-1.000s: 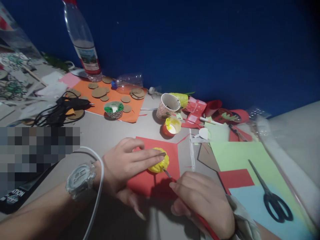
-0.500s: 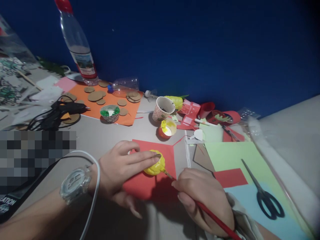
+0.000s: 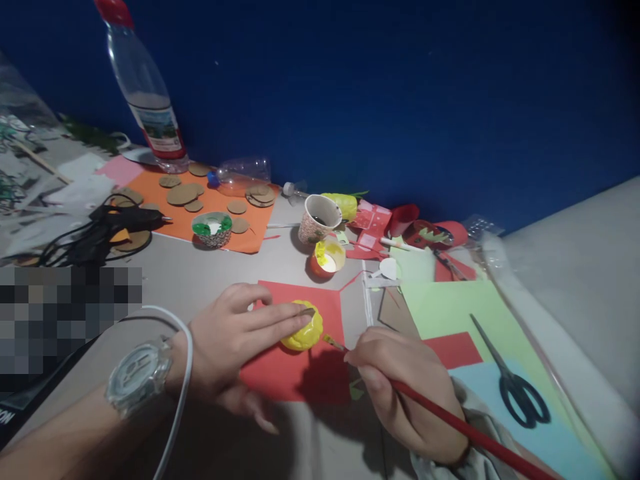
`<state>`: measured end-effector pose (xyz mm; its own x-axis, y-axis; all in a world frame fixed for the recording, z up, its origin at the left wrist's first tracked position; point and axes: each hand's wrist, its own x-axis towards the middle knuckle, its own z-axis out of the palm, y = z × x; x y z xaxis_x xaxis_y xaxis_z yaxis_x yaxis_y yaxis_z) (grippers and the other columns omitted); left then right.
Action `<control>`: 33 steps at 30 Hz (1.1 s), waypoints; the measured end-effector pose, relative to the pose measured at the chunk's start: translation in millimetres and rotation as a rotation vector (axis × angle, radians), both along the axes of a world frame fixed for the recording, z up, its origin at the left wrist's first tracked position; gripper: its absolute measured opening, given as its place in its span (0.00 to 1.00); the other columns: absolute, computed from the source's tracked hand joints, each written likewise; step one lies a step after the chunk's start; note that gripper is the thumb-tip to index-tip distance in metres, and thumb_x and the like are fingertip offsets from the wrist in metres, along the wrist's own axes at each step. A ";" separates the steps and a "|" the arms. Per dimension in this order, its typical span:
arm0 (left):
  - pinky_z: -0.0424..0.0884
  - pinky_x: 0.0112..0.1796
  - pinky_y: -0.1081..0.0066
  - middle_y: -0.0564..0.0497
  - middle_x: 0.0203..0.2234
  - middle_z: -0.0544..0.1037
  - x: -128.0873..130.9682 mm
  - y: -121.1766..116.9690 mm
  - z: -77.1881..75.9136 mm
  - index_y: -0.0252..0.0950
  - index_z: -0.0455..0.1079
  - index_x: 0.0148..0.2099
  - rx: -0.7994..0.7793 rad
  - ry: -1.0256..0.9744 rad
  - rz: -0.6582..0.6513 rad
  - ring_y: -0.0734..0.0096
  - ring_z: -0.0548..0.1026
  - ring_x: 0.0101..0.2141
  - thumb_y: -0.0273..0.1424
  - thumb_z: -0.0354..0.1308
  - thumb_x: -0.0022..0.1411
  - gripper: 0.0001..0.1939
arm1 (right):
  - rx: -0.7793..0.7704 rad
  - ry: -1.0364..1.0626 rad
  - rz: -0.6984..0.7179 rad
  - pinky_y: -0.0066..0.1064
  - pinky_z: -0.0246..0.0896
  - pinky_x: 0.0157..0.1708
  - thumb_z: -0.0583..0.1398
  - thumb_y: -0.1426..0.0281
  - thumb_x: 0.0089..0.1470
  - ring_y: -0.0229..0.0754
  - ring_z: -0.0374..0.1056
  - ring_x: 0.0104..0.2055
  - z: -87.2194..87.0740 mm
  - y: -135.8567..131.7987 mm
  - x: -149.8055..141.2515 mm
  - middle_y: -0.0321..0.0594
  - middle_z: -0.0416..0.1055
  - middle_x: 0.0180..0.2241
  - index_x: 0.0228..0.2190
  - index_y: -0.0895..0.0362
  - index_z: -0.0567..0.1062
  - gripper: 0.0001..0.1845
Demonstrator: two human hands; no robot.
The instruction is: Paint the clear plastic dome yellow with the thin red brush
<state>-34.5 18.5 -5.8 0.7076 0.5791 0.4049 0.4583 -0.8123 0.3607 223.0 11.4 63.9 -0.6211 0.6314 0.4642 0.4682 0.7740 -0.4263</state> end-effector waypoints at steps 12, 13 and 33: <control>0.53 0.53 0.61 0.49 0.61 0.71 1.9 -1.3 1.6 0.42 0.48 0.70 0.025 0.033 0.030 0.57 0.68 0.46 0.69 0.43 0.56 0.51 | -0.039 0.030 -0.001 0.26 0.61 0.23 0.47 0.68 0.69 0.36 0.63 0.22 -2.3 1.6 3.1 0.34 0.66 0.20 0.28 0.56 0.69 0.19; 0.53 0.53 0.61 0.49 0.61 0.71 1.6 -1.3 1.2 0.42 0.48 0.70 0.012 0.030 0.026 0.57 0.68 0.46 0.69 0.43 0.56 0.51 | -0.041 0.067 0.009 0.26 0.62 0.24 0.47 0.69 0.69 0.36 0.63 0.22 -2.9 1.8 3.0 0.35 0.66 0.20 0.30 0.56 0.70 0.17; 0.54 0.54 0.62 0.51 0.61 0.70 0.1 -1.0 0.6 0.43 0.48 0.71 -0.002 -0.006 0.024 0.57 0.67 0.47 0.68 0.46 0.56 0.51 | -0.031 0.127 0.232 0.28 0.62 0.24 0.48 0.71 0.68 0.38 0.64 0.22 -15.3 -1.5 -5.0 0.37 0.69 0.21 0.34 0.57 0.70 0.13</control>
